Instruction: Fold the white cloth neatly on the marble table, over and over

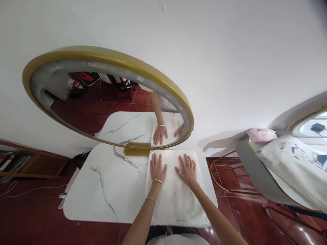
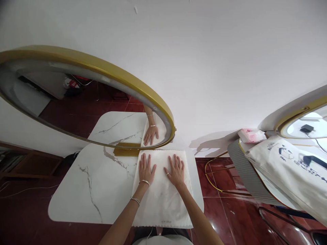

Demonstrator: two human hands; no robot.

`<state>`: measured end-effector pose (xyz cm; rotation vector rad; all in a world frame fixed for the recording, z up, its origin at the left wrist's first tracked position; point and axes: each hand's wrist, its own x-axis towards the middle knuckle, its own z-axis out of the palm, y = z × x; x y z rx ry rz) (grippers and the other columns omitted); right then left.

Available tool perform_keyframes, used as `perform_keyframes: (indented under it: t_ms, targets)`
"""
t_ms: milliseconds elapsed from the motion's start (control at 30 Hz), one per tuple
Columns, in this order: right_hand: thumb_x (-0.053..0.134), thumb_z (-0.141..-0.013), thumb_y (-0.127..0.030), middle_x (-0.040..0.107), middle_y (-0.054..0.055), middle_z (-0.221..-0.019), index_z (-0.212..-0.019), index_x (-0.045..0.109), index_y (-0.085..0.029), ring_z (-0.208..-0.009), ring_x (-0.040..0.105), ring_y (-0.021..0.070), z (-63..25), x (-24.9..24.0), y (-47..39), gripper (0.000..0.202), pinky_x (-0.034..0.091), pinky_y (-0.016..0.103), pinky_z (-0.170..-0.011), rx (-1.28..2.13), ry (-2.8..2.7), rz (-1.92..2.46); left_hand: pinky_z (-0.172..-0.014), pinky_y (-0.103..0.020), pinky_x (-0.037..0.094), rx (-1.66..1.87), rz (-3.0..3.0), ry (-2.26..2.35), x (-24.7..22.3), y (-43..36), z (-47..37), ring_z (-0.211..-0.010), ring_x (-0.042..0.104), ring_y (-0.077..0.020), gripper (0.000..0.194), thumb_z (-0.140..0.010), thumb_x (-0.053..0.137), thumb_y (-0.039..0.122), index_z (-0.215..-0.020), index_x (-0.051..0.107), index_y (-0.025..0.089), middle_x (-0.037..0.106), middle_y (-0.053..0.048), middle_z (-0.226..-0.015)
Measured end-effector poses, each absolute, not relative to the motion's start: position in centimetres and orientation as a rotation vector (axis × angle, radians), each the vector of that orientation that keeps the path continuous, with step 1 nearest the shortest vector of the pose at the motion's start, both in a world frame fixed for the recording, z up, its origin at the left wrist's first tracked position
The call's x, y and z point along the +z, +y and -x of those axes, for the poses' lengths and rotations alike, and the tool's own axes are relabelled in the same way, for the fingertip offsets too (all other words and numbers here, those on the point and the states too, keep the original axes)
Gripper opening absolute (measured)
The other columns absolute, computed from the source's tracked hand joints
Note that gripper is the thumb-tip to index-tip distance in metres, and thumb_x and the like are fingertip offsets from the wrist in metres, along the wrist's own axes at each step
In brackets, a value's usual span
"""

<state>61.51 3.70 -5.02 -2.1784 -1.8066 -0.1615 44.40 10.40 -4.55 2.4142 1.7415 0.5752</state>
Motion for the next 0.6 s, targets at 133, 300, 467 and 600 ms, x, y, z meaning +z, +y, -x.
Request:
perform_keyframes:
  t_ms: [133,300,467,600]
  targets:
    - [0.040,-0.092,-0.047,0.021,0.010,-0.153,-0.149,0.020,-0.024,-0.139,0.019,0.0279,-57.8,-4.6,5.8,0.064,0.019,0.047,-0.110,-0.130,-1.898,2.099,-0.113,-0.048,0.022,0.587,-2.335,1.830,-4.3,11.7,-40.3,-0.143,0.012,-0.0283,0.060,-0.090,0.043,0.041,-0.145,0.030,0.020,0.010,-0.011,-0.157]
    - [0.040,-0.093,-0.042,0.009,0.011,-0.155,-0.150,0.009,-0.020,-0.142,0.010,0.0277,-50.9,-3.8,7.9,0.069,0.016,0.048,-0.113,-0.061,-1.992,1.994,-0.112,-0.050,0.023,0.573,-2.374,1.835,-4.0,14.0,-33.7,-0.143,0.012,-0.0283,0.056,-0.090,0.044,0.039,-0.143,0.034,0.025,0.009,-0.009,-0.157]
    - [0.041,-0.092,-0.044,0.007,0.012,-0.155,-0.150,0.014,-0.019,-0.142,0.008,0.0294,-44.2,-3.8,10.8,0.069,0.015,0.048,-0.113,-0.001,-2.030,1.940,-0.112,-0.051,0.023,0.567,-2.360,1.896,-3.8,16.4,-27.0,-0.143,0.013,-0.0300,0.055,-0.090,0.043,0.039,-0.142,0.037,0.022,0.007,-0.011,-0.157]
    - [0.042,-0.092,-0.046,0.008,0.011,-0.155,-0.150,0.014,-0.020,-0.142,0.008,0.0306,-40.9,-3.9,12.6,0.069,0.013,0.050,-0.113,0.044,-2.014,1.948,-0.112,-0.054,0.020,0.506,-2.388,1.871,-3.4,17.8,-24.4,-0.143,0.011,-0.0305,0.053,-0.091,0.039,0.033,-0.142,0.035,0.022,0.010,-0.011,-0.157]
